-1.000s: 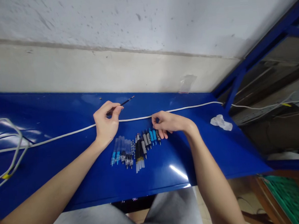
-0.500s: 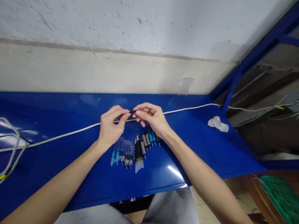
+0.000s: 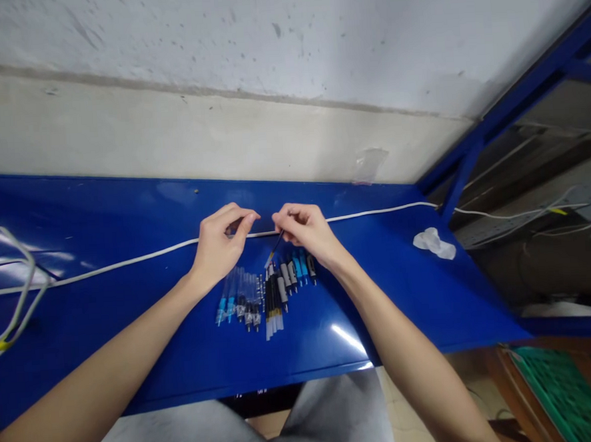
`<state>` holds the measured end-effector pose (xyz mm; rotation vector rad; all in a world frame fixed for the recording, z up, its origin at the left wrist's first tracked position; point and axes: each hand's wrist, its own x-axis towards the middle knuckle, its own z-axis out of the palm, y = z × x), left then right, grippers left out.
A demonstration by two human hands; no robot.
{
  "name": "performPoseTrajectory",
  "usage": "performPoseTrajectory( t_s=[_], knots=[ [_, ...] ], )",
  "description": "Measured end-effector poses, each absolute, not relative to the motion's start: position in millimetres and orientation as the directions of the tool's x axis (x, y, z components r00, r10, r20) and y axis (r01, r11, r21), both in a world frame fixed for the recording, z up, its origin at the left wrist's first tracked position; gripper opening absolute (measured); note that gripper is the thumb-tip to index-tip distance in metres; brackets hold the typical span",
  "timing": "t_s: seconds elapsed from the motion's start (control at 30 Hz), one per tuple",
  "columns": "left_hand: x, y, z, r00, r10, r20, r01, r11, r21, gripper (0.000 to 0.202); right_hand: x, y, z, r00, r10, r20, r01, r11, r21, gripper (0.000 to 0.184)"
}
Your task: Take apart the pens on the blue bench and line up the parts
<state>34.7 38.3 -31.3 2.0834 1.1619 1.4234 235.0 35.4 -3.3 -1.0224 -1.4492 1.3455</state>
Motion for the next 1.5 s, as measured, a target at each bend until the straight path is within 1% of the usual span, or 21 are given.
performPoseTrajectory(
  t_s=[0.07, 0.13, 0.23, 0.33, 0.4, 0.5, 0.6, 1.1, 1.4, 1.5],
  knots=[
    [34.6, 38.0, -31.1, 0.154, 0.785, 0.600, 0.432, -0.600, 0.674, 0.020, 229.8, 30.0, -3.4, -0.409, 0.907, 0.105, 0.087, 0.153, -0.984, 0.033],
    [34.6, 37.6, -30.8, 0.153, 0.782, 0.605, 0.434, -0.603, 0.669, 0.019, 227.3, 26.6, -2.3, -0.510, 0.853, 0.112, 0.114, 0.196, -0.974, 0.034],
    [34.8, 37.3, -30.4, 0.145, 0.779, 0.610, 0.438, -0.603, 0.667, 0.020, 229.5, 25.9, 0.4, -0.607, 0.793, 0.059, 0.117, 0.162, -0.980, 0.038],
    [35.0, 37.3, -30.1, 0.140, 0.778, 0.612, 0.443, -0.603, 0.664, 0.019, 233.4, 27.6, 1.3, -0.666, 0.746, 0.008, 0.129, 0.126, -0.984, 0.047],
    [35.1, 37.4, -29.9, 0.139, 0.776, 0.615, 0.444, -0.604, 0.662, 0.019, 234.5, 28.7, 0.4, -0.658, 0.753, 0.002, 0.150, 0.133, -0.980, 0.051],
    [35.2, 37.5, -29.9, 0.140, 0.772, 0.620, 0.446, -0.608, 0.656, 0.020, 234.6, 30.2, -2.0, -0.583, 0.812, 0.029, 0.169, 0.157, -0.973, 0.052],
    [35.1, 37.6, -30.1, 0.142, 0.768, 0.624, 0.452, -0.611, 0.650, 0.020, 234.4, 31.1, -3.7, -0.549, 0.835, 0.037, 0.182, 0.163, -0.970, 0.052],
    [35.2, 37.1, -30.7, 0.118, 0.762, 0.637, 0.448, -0.613, 0.651, 0.020, 232.9, 31.1, -5.7, -0.569, 0.822, 0.020, 0.219, 0.175, -0.960, 0.054],
    [35.4, 37.6, -31.1, 0.121, 0.759, 0.639, 0.454, -0.615, 0.644, 0.020, 232.2, 29.6, -4.3, -0.598, 0.801, 0.013, 0.252, 0.204, -0.946, 0.051],
    [35.6, 37.5, -30.5, 0.120, 0.760, 0.639, 0.449, -0.616, 0.648, 0.019, 231.9, 29.3, -4.8, -0.613, 0.790, 0.014, 0.260, 0.219, -0.941, 0.047]
  ],
)
